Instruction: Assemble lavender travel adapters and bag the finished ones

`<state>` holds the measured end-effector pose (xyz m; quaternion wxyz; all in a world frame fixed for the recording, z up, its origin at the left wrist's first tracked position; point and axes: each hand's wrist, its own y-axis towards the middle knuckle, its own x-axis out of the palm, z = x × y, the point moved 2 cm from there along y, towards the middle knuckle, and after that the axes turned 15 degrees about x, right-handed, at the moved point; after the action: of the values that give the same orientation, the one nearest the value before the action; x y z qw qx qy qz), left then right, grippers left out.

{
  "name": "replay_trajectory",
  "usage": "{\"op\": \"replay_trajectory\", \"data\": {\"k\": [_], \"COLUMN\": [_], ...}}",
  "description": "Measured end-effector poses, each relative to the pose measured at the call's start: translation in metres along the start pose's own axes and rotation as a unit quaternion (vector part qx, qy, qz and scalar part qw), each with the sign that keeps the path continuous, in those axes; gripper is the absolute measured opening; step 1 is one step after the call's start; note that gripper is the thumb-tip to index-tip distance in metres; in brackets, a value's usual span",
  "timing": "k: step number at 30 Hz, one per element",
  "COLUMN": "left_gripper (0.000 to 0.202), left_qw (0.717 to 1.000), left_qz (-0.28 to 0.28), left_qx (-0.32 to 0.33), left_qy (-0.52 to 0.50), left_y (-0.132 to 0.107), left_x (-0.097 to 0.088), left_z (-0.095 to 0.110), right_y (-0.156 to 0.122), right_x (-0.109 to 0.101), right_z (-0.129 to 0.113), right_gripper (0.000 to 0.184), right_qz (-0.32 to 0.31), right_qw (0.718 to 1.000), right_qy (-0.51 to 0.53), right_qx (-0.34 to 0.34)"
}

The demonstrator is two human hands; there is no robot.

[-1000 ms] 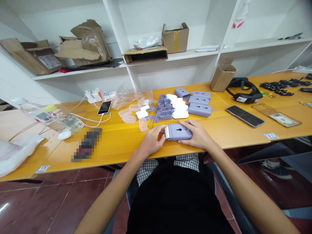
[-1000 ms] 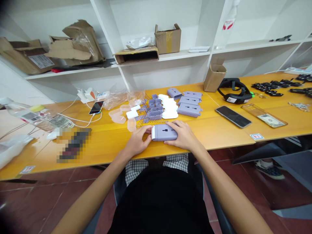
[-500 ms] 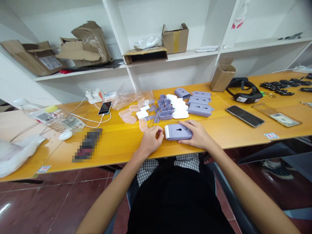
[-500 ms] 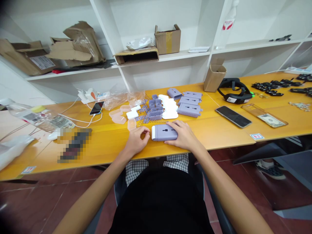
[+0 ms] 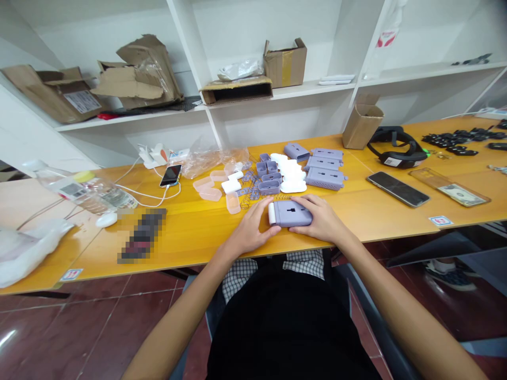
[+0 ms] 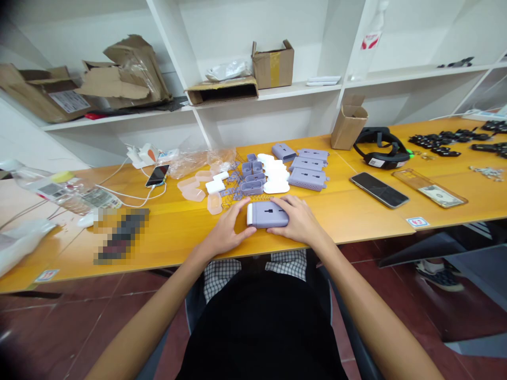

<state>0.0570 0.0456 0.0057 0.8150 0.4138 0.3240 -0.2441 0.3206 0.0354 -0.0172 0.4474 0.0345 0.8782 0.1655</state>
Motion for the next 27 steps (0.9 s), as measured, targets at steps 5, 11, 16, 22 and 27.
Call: {"op": "replay_trajectory", "data": {"k": [5, 11, 16, 22, 27], "left_gripper": [0.082, 0.09, 0.069, 0.061, 0.037], "left_qw": [0.999, 0.998, 0.997, 0.992, 0.98], "left_qz": [-0.011, 0.02, 0.024, 0.042, 0.058], "left_qx": [-0.029, -0.043, -0.061, -0.069, -0.091], "left_qy": [-0.023, -0.041, -0.049, -0.101, -0.167], "left_y": [-0.001, -0.003, -0.004, -0.004, -0.008], "left_x": [0.001, -0.002, 0.0, -0.001, -0.023], "left_z": [-0.003, -0.018, -0.029, -0.029, -0.029], "right_y": [-0.001, -0.001, 0.001, 0.001, 0.001], "right_x": [-0.002, -0.008, -0.005, -0.001, 0.0], "right_z": [-0.003, -0.005, -0.003, 0.003, 0.006], "right_gripper": [0.087, 0.071, 0.062, 0.058, 0.053], "right_qz": [-0.005, -0.01, -0.017, -0.018, -0.019], "right_qw": [1.0, 0.998, 0.997, 0.998, 0.998], "right_qy": [0.014, 0.068, 0.07, 0.064, 0.058], "right_qx": [-0.01, 0.003, 0.019, 0.022, 0.026]}}
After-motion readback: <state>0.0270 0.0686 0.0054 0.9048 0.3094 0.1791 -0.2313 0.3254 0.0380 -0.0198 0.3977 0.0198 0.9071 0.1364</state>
